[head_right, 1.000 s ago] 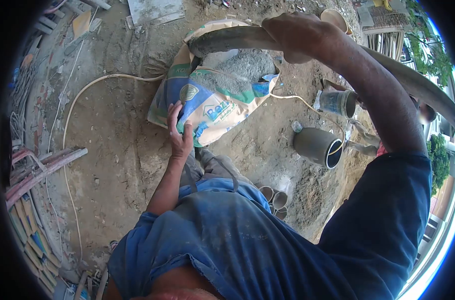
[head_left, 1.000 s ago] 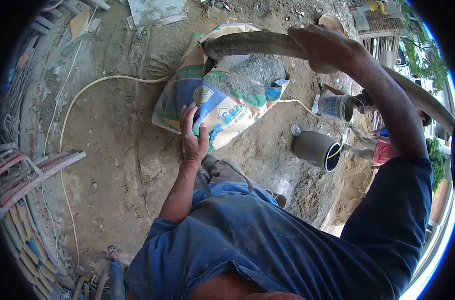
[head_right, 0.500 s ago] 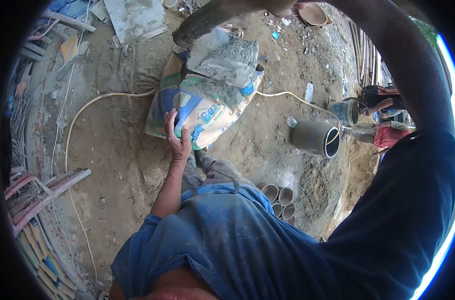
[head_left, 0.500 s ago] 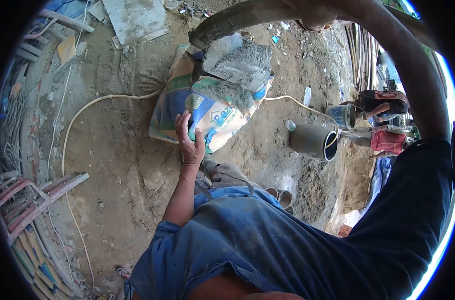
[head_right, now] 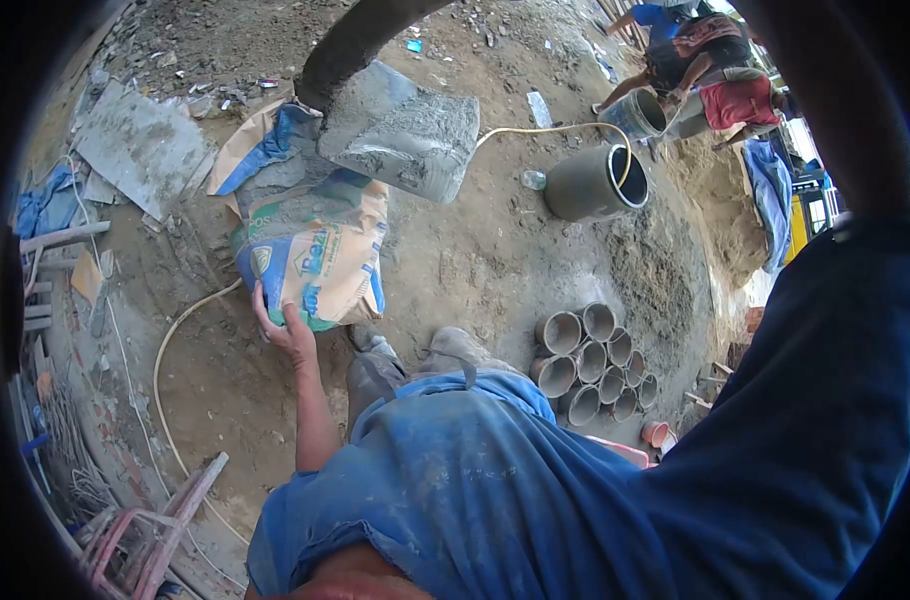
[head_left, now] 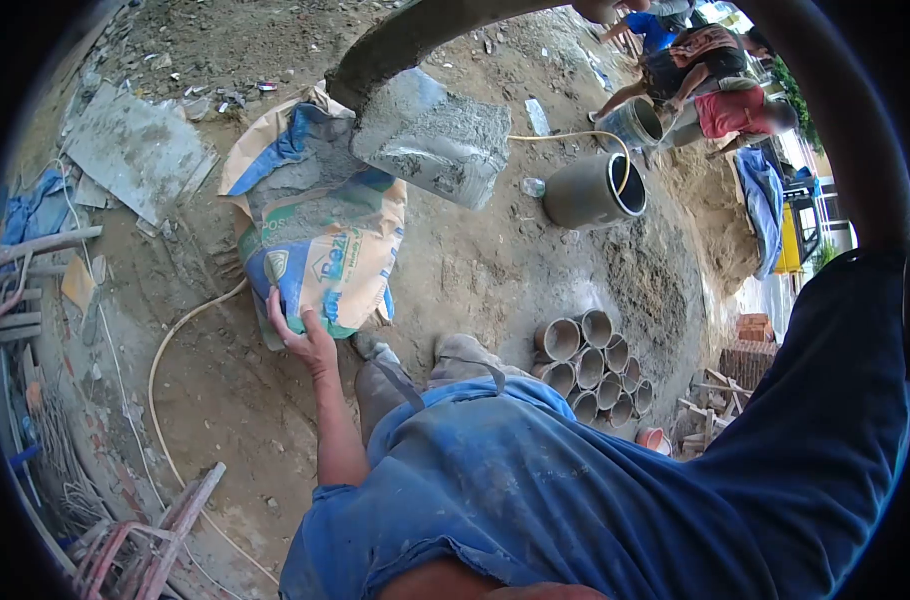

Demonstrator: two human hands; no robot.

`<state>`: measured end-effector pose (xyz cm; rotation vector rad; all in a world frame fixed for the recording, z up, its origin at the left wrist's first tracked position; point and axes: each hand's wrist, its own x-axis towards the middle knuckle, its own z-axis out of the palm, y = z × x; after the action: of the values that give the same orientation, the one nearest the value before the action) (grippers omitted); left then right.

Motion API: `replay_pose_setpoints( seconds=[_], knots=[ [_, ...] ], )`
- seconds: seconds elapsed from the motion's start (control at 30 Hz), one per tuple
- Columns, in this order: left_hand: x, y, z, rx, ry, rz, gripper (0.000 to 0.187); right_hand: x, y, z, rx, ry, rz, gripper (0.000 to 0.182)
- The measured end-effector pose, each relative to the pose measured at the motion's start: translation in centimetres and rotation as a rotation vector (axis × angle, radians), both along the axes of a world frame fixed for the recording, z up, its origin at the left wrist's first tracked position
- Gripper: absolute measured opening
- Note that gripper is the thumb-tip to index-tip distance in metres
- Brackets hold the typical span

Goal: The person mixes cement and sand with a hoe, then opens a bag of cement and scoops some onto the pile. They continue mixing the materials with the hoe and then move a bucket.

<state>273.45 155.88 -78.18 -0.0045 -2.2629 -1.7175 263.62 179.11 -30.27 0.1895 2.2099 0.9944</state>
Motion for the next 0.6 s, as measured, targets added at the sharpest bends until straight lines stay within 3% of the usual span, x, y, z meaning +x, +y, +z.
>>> replay_pose_setpoints(
  seconds=[0.13, 0.23, 0.27, 0.3, 0.37, 0.4, 0.47, 0.53, 0.6],
  knots=[
    [0.6, 0.8, 1.0, 0.082, -0.094, 0.01, 0.05, 5.5, 6.3, -4.0, -0.08, -0.156, -0.24, 0.022],
    [0.9, 1.2, 0.9, -0.008, -0.063, 0.018, 0.05, 9.3, 15.6, -10.4, -0.265, -0.204, -0.39, 0.021],
    [0.7, 0.8, 0.1, -0.062, -0.02, 0.005, 0.05, 11.5, 18.0, -13.0, -0.199, -0.226, -0.21, 0.025],
    [0.9, 1.1, 0.3, -0.059, -0.042, 0.014, 0.05, 13.6, 19.7, -14.6, -0.208, -0.232, -0.241, 0.025],
    [1.3, 1.5, 0.1, -0.066, -0.072, 0.0, 0.05, 18.1, 22.9, -17.8, -0.426, -0.013, -0.536, 0.03],
    [1.2, 1.3, -0.4, -0.069, -0.07, 0.028, 0.05, 20.6, 29.8, -23.3, -0.328, -0.148, -0.547, 0.029],
    [1.2, 1.3, -0.8, -0.089, -0.073, 0.035, 0.05, 25.0, 33.8, -26.2, -0.358, -0.262, -0.626, 0.03],
    [1.5, 1.6, -0.7, -0.063, -0.074, 0.045, 0.049, 30.4, 38.3, -29.6, -0.359, -0.195, -0.774, 0.017],
    [1.0, 0.5, -2.0, -0.064, -0.069, 0.053, 0.05, 36.2, 42.9, -32.9, -0.357, -0.144, -0.931, 0.018]
  ],
)
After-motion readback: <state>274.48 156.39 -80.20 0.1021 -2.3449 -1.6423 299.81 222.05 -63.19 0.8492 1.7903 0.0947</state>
